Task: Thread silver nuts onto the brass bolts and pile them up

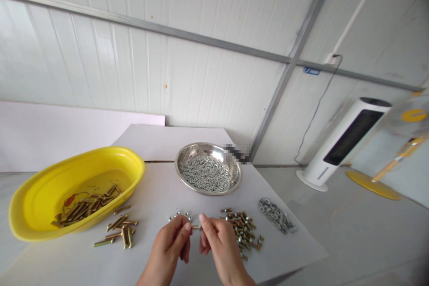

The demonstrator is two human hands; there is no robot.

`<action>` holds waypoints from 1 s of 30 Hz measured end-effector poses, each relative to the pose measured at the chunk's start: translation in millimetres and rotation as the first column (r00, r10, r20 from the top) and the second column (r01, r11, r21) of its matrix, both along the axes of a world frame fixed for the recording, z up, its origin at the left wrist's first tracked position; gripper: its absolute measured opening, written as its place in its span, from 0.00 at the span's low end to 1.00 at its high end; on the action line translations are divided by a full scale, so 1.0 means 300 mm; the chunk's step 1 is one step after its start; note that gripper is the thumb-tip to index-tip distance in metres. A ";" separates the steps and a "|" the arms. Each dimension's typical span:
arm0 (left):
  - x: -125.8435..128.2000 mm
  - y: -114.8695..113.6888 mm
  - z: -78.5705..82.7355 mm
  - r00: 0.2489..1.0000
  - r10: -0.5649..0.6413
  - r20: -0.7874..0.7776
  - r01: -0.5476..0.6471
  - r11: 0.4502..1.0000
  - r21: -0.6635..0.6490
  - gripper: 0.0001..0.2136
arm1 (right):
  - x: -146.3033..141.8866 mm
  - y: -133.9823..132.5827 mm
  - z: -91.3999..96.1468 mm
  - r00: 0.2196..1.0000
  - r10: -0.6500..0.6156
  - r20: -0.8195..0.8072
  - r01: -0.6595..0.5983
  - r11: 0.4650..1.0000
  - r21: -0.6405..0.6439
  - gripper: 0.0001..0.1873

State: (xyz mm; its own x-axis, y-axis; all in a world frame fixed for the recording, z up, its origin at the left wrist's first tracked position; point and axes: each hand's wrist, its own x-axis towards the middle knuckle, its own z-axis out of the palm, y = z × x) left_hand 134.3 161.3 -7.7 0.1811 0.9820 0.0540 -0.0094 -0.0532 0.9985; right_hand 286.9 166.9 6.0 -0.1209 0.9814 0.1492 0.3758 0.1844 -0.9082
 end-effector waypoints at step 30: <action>-0.016 0.024 -0.013 0.995 -0.017 0.101 0.027 0.994 -0.102 0.23 | -0.019 -0.016 0.018 0.993 0.100 0.069 -0.106 0.990 0.089 0.22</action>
